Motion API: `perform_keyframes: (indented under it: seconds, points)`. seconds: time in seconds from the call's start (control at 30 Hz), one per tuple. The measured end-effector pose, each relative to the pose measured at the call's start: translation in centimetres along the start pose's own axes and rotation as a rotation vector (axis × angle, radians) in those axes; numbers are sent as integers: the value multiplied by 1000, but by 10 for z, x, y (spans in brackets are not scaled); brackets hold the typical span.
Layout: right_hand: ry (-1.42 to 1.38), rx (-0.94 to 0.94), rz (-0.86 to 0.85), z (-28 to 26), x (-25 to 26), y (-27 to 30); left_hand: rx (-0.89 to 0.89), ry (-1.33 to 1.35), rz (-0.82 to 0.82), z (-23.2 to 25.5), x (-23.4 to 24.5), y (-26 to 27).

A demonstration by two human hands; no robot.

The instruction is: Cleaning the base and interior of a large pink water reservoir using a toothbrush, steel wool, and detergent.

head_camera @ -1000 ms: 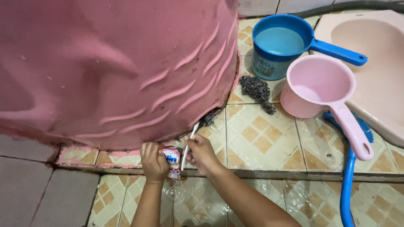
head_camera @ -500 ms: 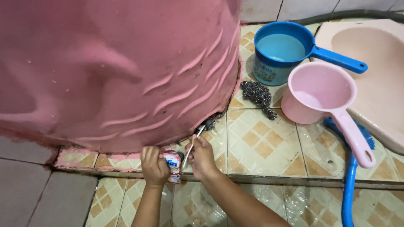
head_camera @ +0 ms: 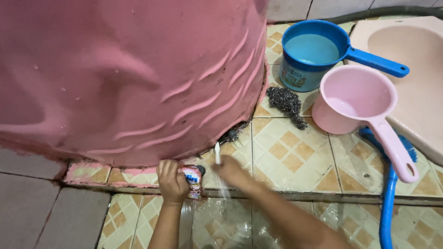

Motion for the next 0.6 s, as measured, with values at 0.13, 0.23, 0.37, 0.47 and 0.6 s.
perform_keyframes:
  seconds: [0.13, 0.23, 0.37, 0.47, 0.6]
  points:
    - [821, -206, -30, -66, 116, 37, 22, -9, 24, -3, -2, -2]
    - [1166, -1, 265, -81, 184, 34, 49, -98, -42, 4, -3, 4]
    - [1098, 416, 275, -110, 197, 32, -94, -58, -175, 34, -24, -6]
    - [937, 607, 163, -105, 179, 21, -133, 24, -303, 61, -45, -5]
    - [839, 686, 100, -122, 150, 7, -98, -98, -381, 65, -73, -18]
Point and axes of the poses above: each hand's wrist, its own y-axis away from the middle knuckle, its own x-axis out of the back of the hand, z = x × y, the point moved 8 cm from there along -y, towards the middle knuckle, and after that the axes turned 4 degrees about -y, right-handed, at the moved point
